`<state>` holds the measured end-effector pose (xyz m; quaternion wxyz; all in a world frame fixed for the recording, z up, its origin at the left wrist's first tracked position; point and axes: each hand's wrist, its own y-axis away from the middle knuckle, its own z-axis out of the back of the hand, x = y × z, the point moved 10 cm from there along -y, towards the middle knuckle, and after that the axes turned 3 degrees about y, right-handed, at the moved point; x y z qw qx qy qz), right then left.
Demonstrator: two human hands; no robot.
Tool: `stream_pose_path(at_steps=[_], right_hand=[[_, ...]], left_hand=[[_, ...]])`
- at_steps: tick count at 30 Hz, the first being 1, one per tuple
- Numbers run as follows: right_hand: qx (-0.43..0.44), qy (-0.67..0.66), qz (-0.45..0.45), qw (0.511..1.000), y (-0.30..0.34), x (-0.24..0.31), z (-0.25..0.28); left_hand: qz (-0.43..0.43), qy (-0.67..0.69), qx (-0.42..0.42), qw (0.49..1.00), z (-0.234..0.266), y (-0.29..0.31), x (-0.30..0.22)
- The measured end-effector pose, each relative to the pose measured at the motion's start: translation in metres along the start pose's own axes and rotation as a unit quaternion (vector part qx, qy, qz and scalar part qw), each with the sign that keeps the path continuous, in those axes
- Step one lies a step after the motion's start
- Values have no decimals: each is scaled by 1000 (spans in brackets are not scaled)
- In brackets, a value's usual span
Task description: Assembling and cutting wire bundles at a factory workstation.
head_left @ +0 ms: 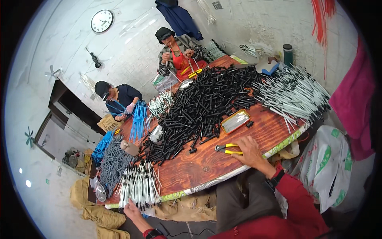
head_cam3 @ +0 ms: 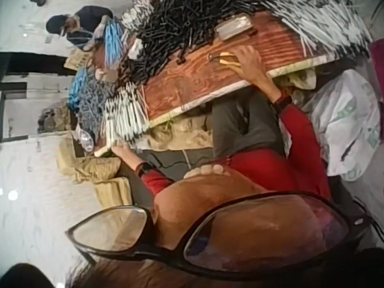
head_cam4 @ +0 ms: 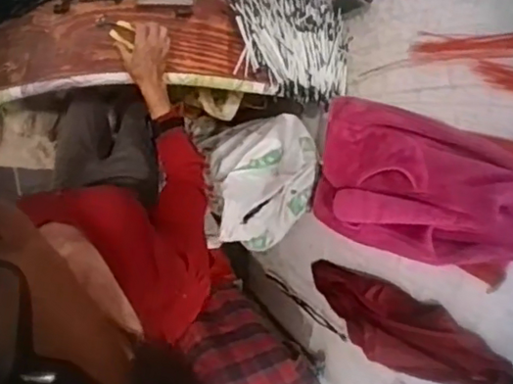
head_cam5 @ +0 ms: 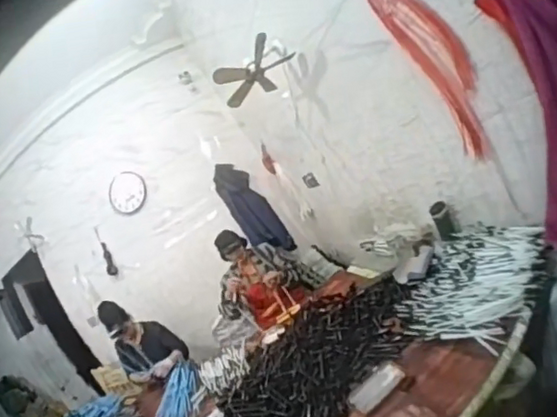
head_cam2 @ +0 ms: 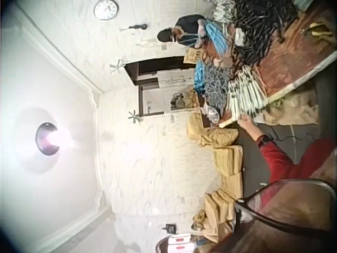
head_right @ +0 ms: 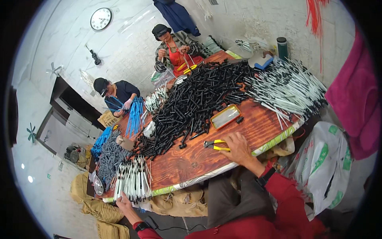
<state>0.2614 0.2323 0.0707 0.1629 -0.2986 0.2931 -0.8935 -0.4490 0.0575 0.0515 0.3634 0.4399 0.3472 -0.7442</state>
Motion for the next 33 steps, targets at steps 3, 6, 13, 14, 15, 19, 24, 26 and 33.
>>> stream_pose_path(at_steps=[3,6,13,14,15,19,24,26,33], right_hand=[[-11,-5,4,1000,-3,9,-1],[-12,11,2,1000,0,5,-4],[-5,10,0,1000,-5,10,-6],[-3,19,-6,1000,-3,7,-7],[-1,28,-12,1000,-1,3,-8],[-2,25,-2,1000,-5,7,-9],[21,21,-15,999,-1,0,-9],[-3,17,-2,1000,0,3,3],[-57,-20,21,998,66,62,70]], left_hand=[[80,332,-5,940,14,-11,38],[145,534,-7,833,-9,-2,45],[169,606,0,778,-4,2,66],[158,587,-2,794,-5,9,55],[146,568,-5,810,-6,18,43],[72,542,5,837,15,39,18],[-11,493,71,867,-7,141,-43],[23,397,250,883,-54,211,-63],[312,136,600,724,-128,406,347]])
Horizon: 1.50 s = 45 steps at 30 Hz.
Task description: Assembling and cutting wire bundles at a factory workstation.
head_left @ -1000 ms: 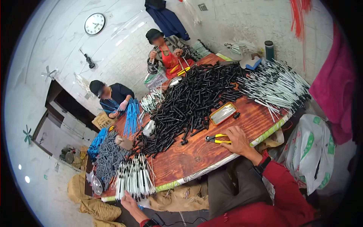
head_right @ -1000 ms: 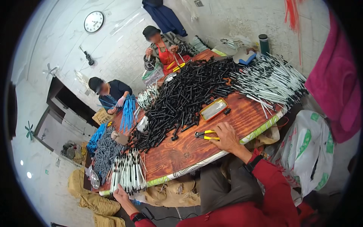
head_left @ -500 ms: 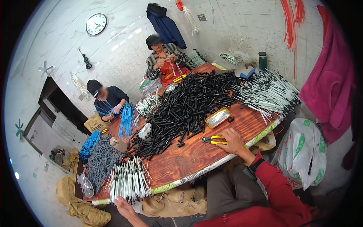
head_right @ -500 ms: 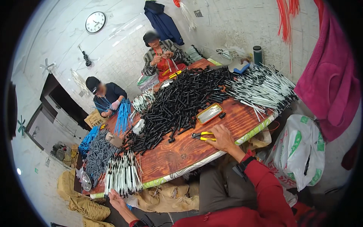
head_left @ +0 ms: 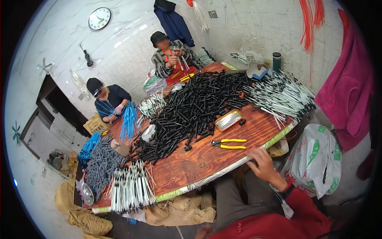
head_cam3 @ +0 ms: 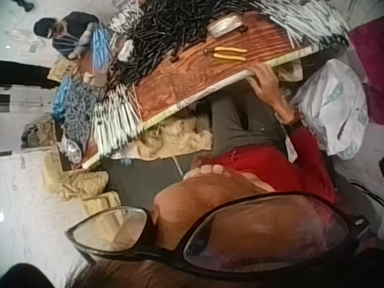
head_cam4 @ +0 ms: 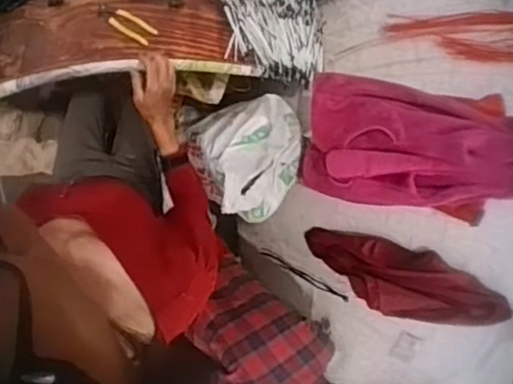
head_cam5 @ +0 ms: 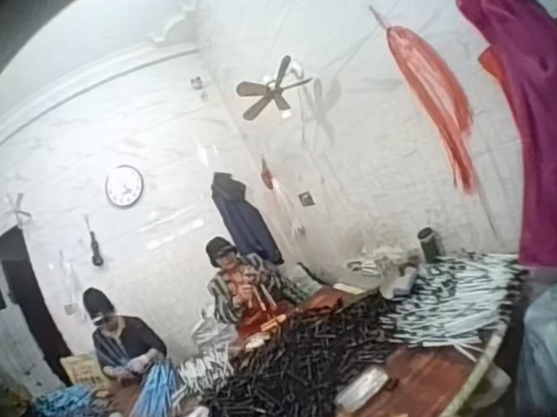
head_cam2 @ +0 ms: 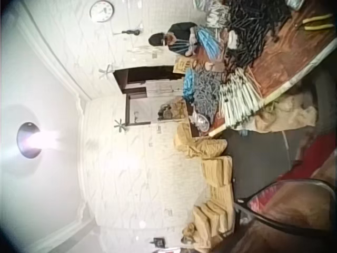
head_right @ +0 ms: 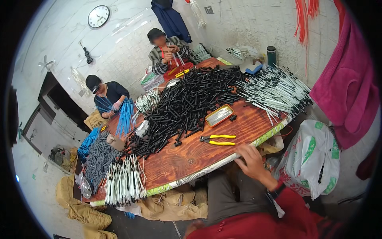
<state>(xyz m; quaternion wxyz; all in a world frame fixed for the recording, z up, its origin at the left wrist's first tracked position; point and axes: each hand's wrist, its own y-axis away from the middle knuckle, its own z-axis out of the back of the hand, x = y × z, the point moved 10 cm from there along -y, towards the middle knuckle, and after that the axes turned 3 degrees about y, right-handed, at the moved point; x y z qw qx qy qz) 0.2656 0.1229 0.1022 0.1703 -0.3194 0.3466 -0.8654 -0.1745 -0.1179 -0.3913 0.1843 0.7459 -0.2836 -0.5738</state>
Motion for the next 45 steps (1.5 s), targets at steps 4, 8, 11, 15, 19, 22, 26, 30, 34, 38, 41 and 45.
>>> stream_pose_path(at_steps=[4,8,11,15,19,22,26,30,34,38,41,45], right_hand=[[155,75,-234,957,190,-86,12],[345,136,-399,838,435,-106,52],[306,100,-292,900,494,-99,51],[320,54,-304,896,512,-104,23],[323,8,-311,894,514,-108,-5],[320,-21,-310,895,504,-120,-22],[323,-55,-304,894,482,-143,-36],[348,-98,-293,885,464,-157,-52],[397,-132,-255,871,415,-193,-59],[457,-163,-198,852,340,-231,-78],[493,-184,-170,833,306,-251,-89],[525,-212,-167,808,296,-270,-86]], left_hand=[[28,-20,49,998,7,-21,1],[40,-29,74,996,14,-33,7],[45,-38,78,995,29,-29,9],[57,-61,78,993,51,-12,3],[60,-90,80,991,67,-1,-12],[54,-109,86,989,67,-6,-29],[45,-128,94,986,59,-16,-43],[46,-130,85,987,58,-3,-33],[32,-101,64,992,29,6,-8],[5,-57,30,998,-16,7,14],[-7,-35,13,999,-41,8,33],[-2,-28,12,1000,-69,12,59]])
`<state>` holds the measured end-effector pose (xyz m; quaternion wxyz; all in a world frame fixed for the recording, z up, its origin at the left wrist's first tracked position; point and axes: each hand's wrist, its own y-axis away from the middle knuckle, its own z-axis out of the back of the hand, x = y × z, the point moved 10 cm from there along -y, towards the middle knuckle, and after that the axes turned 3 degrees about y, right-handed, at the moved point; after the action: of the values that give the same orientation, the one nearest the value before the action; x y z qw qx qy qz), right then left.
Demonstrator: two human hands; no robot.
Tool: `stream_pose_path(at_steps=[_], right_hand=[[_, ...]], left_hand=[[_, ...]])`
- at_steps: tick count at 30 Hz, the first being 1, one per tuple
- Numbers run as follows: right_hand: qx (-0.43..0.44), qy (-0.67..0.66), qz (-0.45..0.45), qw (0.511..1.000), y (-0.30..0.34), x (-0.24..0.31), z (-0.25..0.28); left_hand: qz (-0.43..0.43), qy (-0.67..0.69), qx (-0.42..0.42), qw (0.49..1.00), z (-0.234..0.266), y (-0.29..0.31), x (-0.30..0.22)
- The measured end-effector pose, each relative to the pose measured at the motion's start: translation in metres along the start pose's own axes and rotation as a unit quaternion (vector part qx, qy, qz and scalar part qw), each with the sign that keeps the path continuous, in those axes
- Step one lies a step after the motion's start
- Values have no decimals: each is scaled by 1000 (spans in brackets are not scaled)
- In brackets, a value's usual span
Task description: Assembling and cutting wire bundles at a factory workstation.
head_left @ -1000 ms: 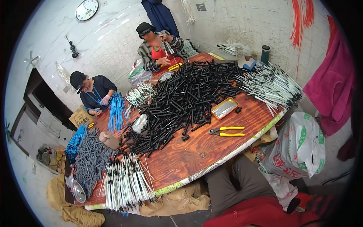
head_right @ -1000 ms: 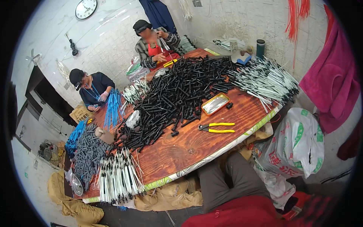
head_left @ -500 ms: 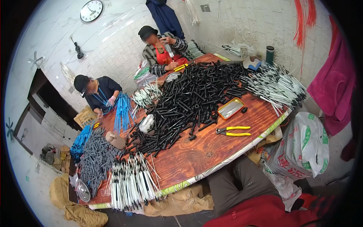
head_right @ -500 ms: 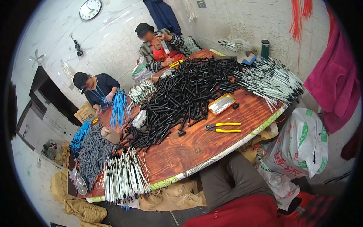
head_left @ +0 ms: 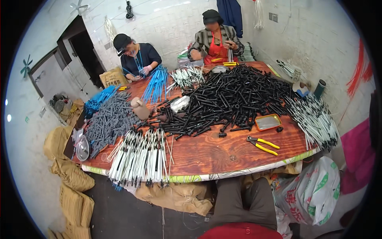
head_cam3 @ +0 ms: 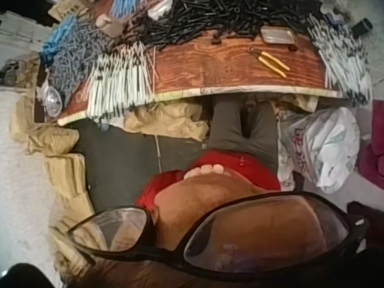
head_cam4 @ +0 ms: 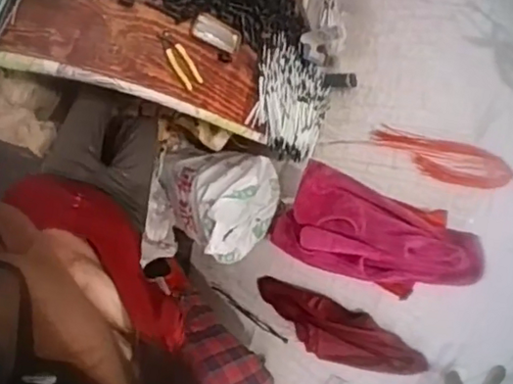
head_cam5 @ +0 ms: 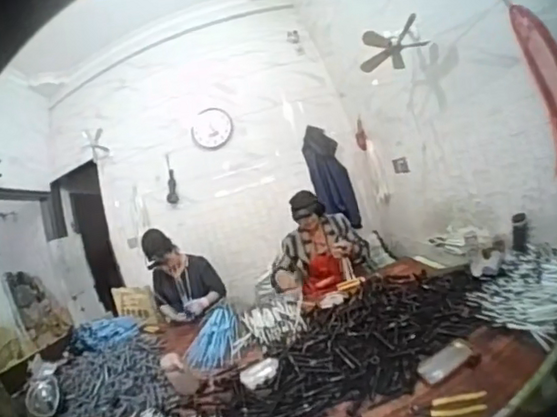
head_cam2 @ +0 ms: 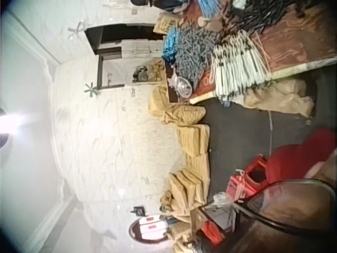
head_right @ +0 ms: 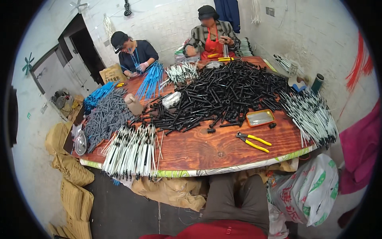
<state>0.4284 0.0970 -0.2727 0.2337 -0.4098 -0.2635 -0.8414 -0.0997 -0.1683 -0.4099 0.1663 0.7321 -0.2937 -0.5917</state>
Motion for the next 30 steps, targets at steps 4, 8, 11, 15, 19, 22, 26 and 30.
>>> stream_pose_path(at_steps=[4,8,11,15,19,22,26,30], right_hand=[[32,-33,8,999,-6,-7,2],[61,-63,22,996,-16,-15,8],[82,-87,39,992,-30,-20,12],[99,-142,36,984,-29,-38,-8],[101,-194,43,975,-38,-47,-27],[84,-230,42,969,-49,-55,-25],[65,-269,43,960,-90,-82,6],[68,-330,35,941,-126,-122,21]], left_hand=[[8,-9,-1,1000,-14,6,13],[8,-23,-4,1000,-28,7,17],[6,-35,-12,999,-35,7,16],[33,-63,-2,997,-30,14,18],[50,-103,11,993,-10,10,8],[60,-140,40,988,7,-22,-18],[66,-182,75,978,21,-104,-68],[102,-211,98,967,24,-168,-98]])
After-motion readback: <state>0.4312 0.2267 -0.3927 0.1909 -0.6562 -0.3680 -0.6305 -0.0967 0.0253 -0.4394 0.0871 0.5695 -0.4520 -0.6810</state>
